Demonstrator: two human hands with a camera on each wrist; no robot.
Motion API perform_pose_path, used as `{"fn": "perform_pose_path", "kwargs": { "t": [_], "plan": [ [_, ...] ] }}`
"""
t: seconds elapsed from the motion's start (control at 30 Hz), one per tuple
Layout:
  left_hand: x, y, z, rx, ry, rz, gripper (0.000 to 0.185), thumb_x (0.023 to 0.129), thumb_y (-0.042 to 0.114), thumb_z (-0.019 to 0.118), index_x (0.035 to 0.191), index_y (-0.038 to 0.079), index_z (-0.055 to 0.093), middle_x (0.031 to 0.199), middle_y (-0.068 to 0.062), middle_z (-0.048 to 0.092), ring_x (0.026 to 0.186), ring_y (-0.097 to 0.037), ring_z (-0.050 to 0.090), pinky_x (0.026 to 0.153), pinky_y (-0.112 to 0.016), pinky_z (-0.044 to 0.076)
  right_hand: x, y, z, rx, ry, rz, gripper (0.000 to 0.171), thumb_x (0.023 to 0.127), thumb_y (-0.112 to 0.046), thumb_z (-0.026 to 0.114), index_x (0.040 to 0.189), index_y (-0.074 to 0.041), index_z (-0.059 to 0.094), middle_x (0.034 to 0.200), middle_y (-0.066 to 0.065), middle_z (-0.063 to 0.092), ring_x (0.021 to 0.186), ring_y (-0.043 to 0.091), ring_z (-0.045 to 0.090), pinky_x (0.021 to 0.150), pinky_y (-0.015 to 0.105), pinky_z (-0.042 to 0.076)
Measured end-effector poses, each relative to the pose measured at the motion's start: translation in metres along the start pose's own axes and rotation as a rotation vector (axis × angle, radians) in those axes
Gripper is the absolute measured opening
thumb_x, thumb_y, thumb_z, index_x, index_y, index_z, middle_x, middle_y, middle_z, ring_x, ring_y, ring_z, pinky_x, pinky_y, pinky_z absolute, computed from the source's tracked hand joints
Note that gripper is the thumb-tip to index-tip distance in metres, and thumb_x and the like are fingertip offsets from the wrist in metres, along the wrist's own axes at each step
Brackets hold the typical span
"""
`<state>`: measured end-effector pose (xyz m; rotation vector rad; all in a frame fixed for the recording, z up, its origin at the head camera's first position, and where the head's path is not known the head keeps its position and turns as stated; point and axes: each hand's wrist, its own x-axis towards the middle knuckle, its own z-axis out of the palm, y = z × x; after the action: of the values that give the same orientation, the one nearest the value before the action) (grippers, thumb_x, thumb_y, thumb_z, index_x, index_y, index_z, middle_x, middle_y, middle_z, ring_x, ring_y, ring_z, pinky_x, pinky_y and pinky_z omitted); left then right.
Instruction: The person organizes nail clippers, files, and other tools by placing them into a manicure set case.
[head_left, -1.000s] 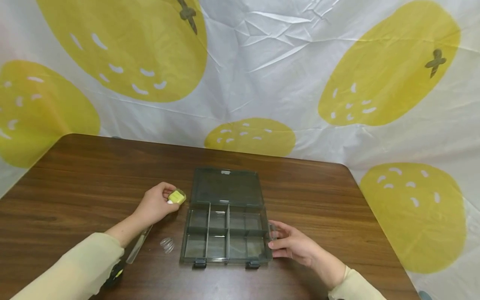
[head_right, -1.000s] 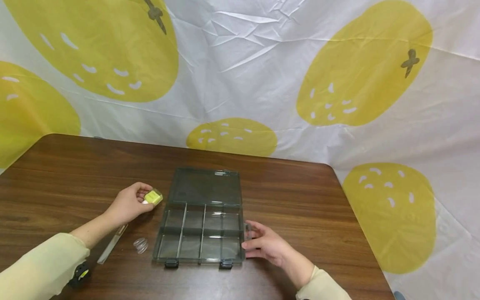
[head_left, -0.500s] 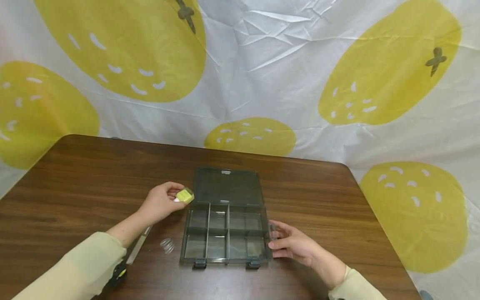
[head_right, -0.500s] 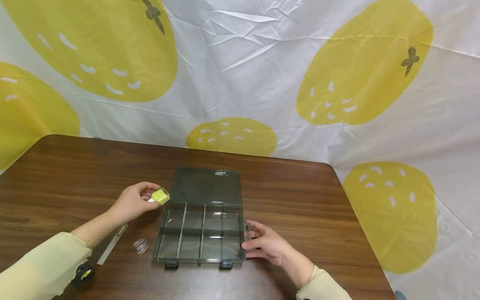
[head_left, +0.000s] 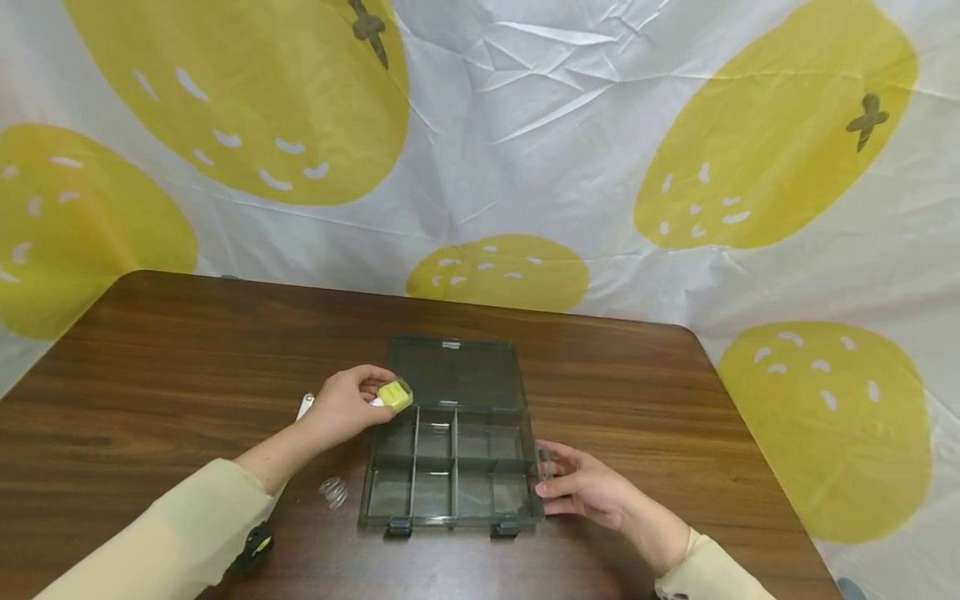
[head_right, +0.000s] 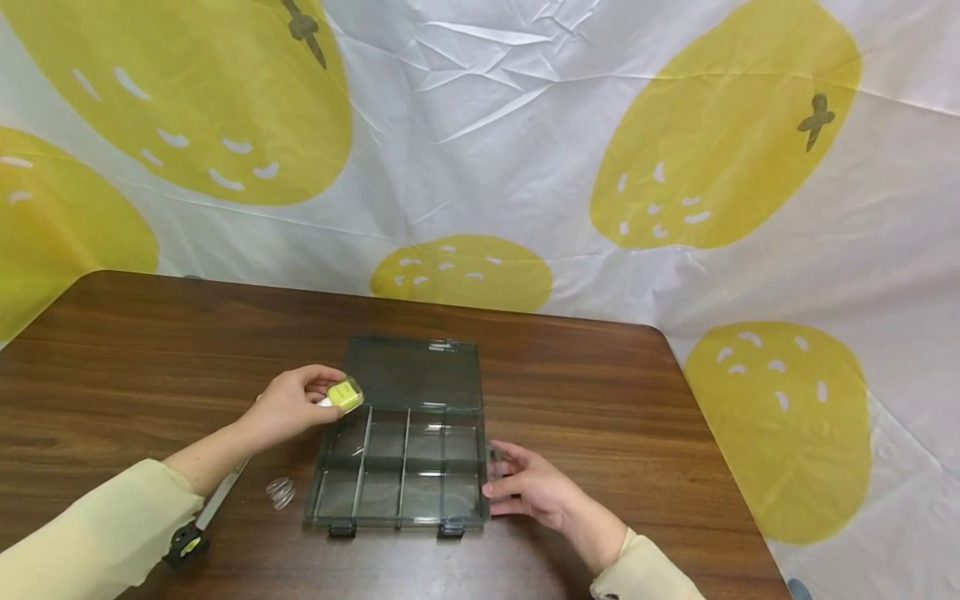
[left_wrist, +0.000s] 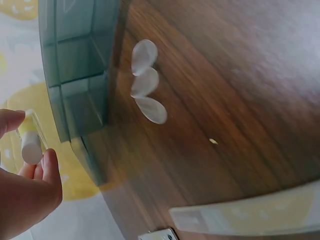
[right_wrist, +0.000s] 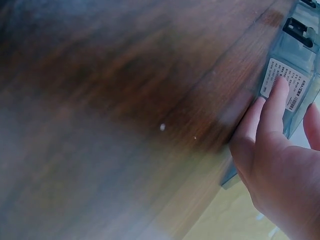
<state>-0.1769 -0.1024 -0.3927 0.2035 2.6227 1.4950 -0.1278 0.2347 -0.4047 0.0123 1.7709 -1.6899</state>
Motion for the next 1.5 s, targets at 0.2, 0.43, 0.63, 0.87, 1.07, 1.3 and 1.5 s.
{"fn": "perform_pose_path", "kwargs": {
  "t": [0.2, 0.43, 0.63, 0.87, 1.07, 1.3, 1.5],
  "plan": [
    [0.003, 0.007, 0.007, -0.038, -0.055, 0.012, 0.045, 0.074, 0.005, 0.069, 0.117, -0.005, 0.057, 0.111, -0.020, 0.061, 0.099, -0.028, 0.060, 0.085, -0.036, 0.051, 0.001, 0.001, -0.001, -0.002, -0.005, 0.006, 0.078, 0.085, 0.004, 0.058, 0.146, 0.007, 0.009, 0.122, 0.018, 0.040, 0.087, 0.012, 0.057, 0.076, 0.027, 0.054],
    [0.007, 0.014, 0.014, -0.030, -0.085, 0.052, 0.045, 0.073, 0.005, 0.070, 0.114, -0.007, 0.058, 0.107, -0.020, 0.062, 0.097, -0.027, 0.060, 0.084, -0.036, 0.051, 0.002, 0.001, 0.000, -0.021, -0.002, 0.006, 0.073, 0.085, 0.003, 0.058, 0.142, 0.014, 0.013, 0.131, 0.026, 0.034, 0.093, 0.013, 0.055, 0.082, 0.031, 0.053],
    [0.011, 0.020, 0.022, -0.037, -0.103, 0.072, 0.044, 0.072, 0.004, 0.071, 0.113, -0.007, 0.058, 0.105, -0.020, 0.062, 0.095, -0.026, 0.061, 0.084, -0.035, 0.052, 0.001, 0.001, -0.001, -0.001, -0.021, -0.002, 0.068, 0.085, 0.004, 0.057, 0.140, 0.014, 0.019, 0.116, 0.012, 0.041, 0.088, 0.011, 0.055, 0.080, 0.029, 0.054],
    [0.013, 0.030, 0.032, -0.052, -0.142, 0.080, 0.043, 0.072, 0.003, 0.070, 0.113, -0.005, 0.059, 0.105, -0.017, 0.063, 0.095, -0.024, 0.060, 0.084, -0.033, 0.051, 0.001, 0.000, -0.001, -0.013, -0.023, 0.006, 0.072, 0.086, 0.003, 0.058, 0.142, 0.014, 0.014, 0.128, 0.022, 0.036, 0.093, 0.013, 0.054, 0.081, 0.029, 0.053],
    [0.015, 0.035, 0.047, -0.059, -0.175, 0.080, 0.044, 0.071, 0.004, 0.070, 0.113, -0.003, 0.060, 0.105, -0.014, 0.063, 0.093, -0.020, 0.060, 0.082, -0.029, 0.051, 0.001, 0.001, -0.001, -0.026, -0.016, 0.014, 0.077, 0.086, 0.003, 0.058, 0.142, 0.015, 0.008, 0.138, 0.033, 0.025, 0.095, 0.014, 0.054, 0.083, 0.031, 0.053],
    [0.017, 0.042, 0.063, -0.041, -0.199, 0.107, 0.043, 0.070, 0.004, 0.072, 0.111, -0.002, 0.061, 0.101, -0.011, 0.063, 0.090, -0.017, 0.059, 0.080, -0.027, 0.050, 0.001, 0.001, -0.001, -0.006, -0.024, 0.010, 0.075, 0.086, 0.003, 0.057, 0.142, 0.015, 0.009, 0.136, 0.030, 0.031, 0.092, 0.014, 0.058, 0.083, 0.032, 0.054],
    [0.017, 0.048, 0.074, -0.036, -0.221, 0.128, 0.042, 0.068, 0.002, 0.071, 0.109, -0.001, 0.061, 0.099, -0.010, 0.063, 0.087, -0.016, 0.057, 0.077, -0.026, 0.049, 0.001, 0.001, -0.001, -0.012, -0.032, 0.012, 0.077, 0.087, 0.002, 0.057, 0.142, 0.016, 0.005, 0.137, 0.037, 0.028, 0.094, 0.014, 0.060, 0.084, 0.034, 0.053]
  ]
}}
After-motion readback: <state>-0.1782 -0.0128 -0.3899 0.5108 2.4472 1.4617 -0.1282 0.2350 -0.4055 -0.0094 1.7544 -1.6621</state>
